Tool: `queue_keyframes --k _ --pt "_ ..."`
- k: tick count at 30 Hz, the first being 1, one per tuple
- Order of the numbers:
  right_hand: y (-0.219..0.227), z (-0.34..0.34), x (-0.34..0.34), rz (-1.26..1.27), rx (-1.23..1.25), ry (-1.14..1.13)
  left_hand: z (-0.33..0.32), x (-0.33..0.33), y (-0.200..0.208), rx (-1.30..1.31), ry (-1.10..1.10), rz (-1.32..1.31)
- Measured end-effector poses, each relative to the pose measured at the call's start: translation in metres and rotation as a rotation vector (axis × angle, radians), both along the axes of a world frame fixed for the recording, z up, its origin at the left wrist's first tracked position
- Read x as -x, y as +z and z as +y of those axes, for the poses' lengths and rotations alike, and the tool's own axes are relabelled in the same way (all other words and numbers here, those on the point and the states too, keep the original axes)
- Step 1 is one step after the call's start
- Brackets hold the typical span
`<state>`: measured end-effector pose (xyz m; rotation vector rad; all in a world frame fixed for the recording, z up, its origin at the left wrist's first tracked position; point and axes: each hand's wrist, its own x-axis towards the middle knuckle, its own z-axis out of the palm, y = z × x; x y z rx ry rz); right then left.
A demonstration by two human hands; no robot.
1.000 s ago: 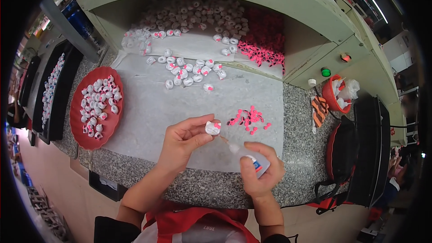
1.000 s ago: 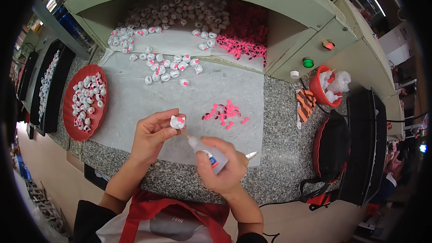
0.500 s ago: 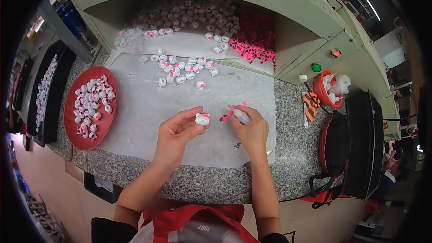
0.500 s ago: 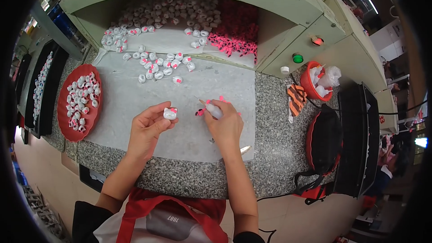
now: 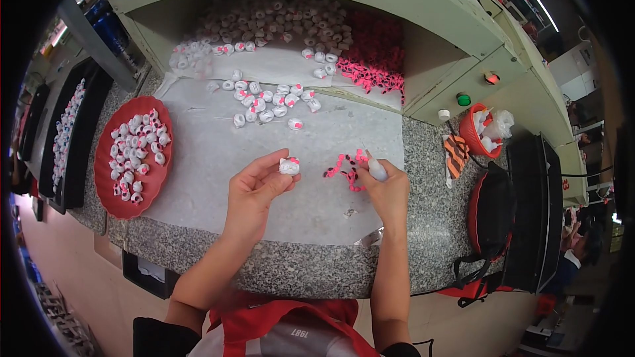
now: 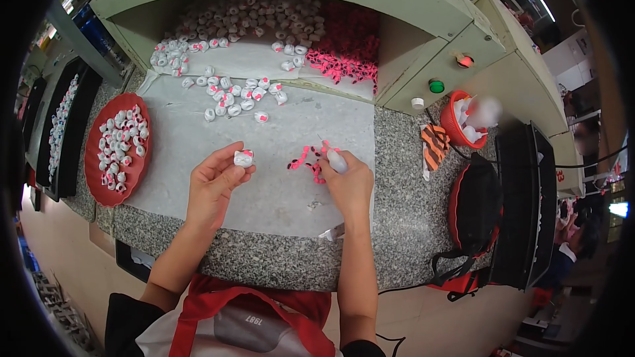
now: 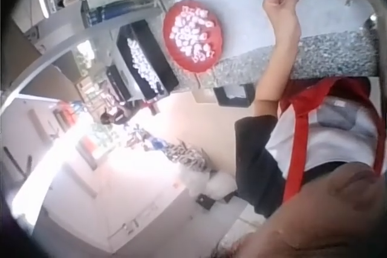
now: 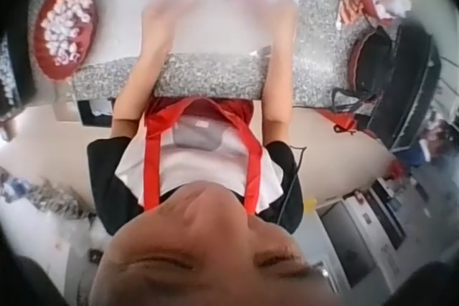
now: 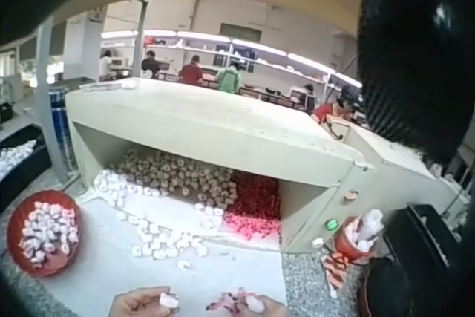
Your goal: Attaching small pink bows to white plastic toy heads using glue.
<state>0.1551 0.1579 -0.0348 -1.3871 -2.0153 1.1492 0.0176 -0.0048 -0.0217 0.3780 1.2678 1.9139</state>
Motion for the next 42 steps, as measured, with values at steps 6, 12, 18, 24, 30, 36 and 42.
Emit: queue_keyframes --k 6,12,18,24,30,36,42 --pt "-0.019 -0.007 0.006 -0.222 -0.605 0.204 0.003 -0.004 0.0 -0.006 -0.019 0.023" --pt "0.007 0.0 0.0 0.266 0.289 0.12 0.003 -0.007 -0.003 0.018 -0.042 0.026" --pt "0.0 0.001 -0.017 0.765 0.802 0.213 0.003 -0.014 -0.003 0.018 -0.094 0.012" --pt "0.0 0.003 -0.021 0.879 0.99 0.196 0.003 -0.014 -0.003 0.009 -0.097 0.0" --pt "0.01 -0.003 -0.016 0.835 0.935 0.137 0.003 -0.014 -0.002 0.009 -0.101 0.002" --pt "0.014 -0.009 -0.014 0.773 0.787 0.116 0.003 -0.014 -0.004 0.006 -0.101 0.013" --pt "0.018 -0.013 -0.014 0.666 0.646 0.129 0.004 -0.015 -0.004 0.006 -0.105 0.029"
